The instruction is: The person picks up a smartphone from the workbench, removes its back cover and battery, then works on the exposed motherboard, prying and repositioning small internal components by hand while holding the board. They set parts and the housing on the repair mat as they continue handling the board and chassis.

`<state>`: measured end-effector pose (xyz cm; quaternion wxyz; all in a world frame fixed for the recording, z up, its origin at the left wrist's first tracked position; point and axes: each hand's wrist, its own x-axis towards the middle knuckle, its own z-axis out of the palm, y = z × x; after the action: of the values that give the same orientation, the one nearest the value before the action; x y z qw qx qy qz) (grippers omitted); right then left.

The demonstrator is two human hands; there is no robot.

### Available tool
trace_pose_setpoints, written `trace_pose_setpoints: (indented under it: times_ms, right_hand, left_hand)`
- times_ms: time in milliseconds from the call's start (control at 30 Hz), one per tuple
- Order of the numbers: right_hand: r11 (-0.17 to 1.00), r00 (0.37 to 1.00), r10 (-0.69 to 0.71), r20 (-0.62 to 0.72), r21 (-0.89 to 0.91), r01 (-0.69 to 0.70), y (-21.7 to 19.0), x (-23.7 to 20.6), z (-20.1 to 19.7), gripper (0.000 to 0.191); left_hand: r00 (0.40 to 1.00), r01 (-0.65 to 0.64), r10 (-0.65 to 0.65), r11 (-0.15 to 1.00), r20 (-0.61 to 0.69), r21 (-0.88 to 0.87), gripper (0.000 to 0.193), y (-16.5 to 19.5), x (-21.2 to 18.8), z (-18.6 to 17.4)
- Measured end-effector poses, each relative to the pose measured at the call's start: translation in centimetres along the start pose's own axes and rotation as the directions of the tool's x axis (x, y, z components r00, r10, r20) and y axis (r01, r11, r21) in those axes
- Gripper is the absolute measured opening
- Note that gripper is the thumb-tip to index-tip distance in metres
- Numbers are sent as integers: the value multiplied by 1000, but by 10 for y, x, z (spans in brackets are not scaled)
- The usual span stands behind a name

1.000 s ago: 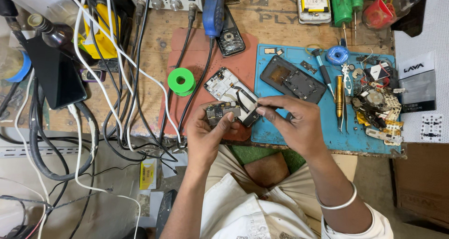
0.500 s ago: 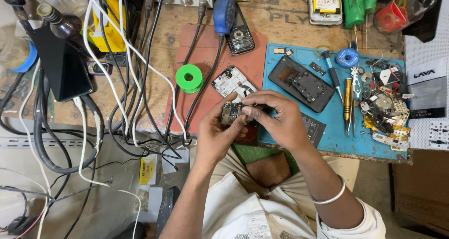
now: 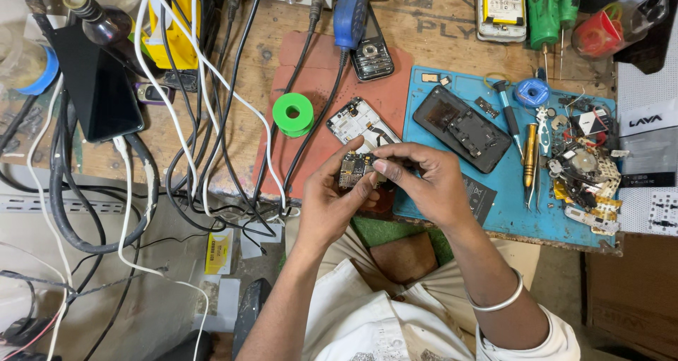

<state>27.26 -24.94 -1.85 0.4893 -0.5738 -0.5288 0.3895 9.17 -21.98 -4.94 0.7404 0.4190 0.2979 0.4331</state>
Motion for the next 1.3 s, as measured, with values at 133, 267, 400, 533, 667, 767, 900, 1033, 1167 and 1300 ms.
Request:
trace_pose_setpoints:
  times_ms: [133,267,400,533,667,767,900,1033,1167,1300]
  right_hand:
    - [997,1000,4,22,82,-5,-3,-1,3,23]
    - [983,999,-24,47,181,15,-8,-1,5,36]
    - [982,997,-33,73,188,19,-10,-2,6,47]
    - [984,998,-39,54,178,29,-9,-5,10,47]
    - [970,996,-87,26,228,79,-6,-4,16,47]
    - [950,996,-79,30,305,66,-4,-3,16,47]
    - [947,998,-32,60,321,12,-4,-2,12,44]
    - [983,999,-29,31,183,22,-7,-5,10,34]
    - [992,992,-122,-2,16,122,-8,-7,9,25]
    - [970,976,-220,-11,-113,217,-4,-9,11,25]
  left_hand:
    - [1000,-21,21,1000,4,-19,63,0,-1,1]
    - [999,-36,36,999,7,-18,62,2,-4,4]
    - [998,-64,64,997,16,32,61,3,-6,4]
    - [997,-78,78,996,25,34,61,2,-7,2]
    - [994,-96,95,995,45,20,60,0,-9,-1]
    - [996,-67,70,997,63,-45,59,-1,-7,-4]
    - [996,-70,72,996,51,-48,58,-1,-5,-4]
    - [996,-76,77,997,36,-33,57,-3,-5,-2]
    - [995,-95,95,995,15,36,56,-2,-6,-1]
    - [995,-95,95,995,19,9,56,-1,-8,0]
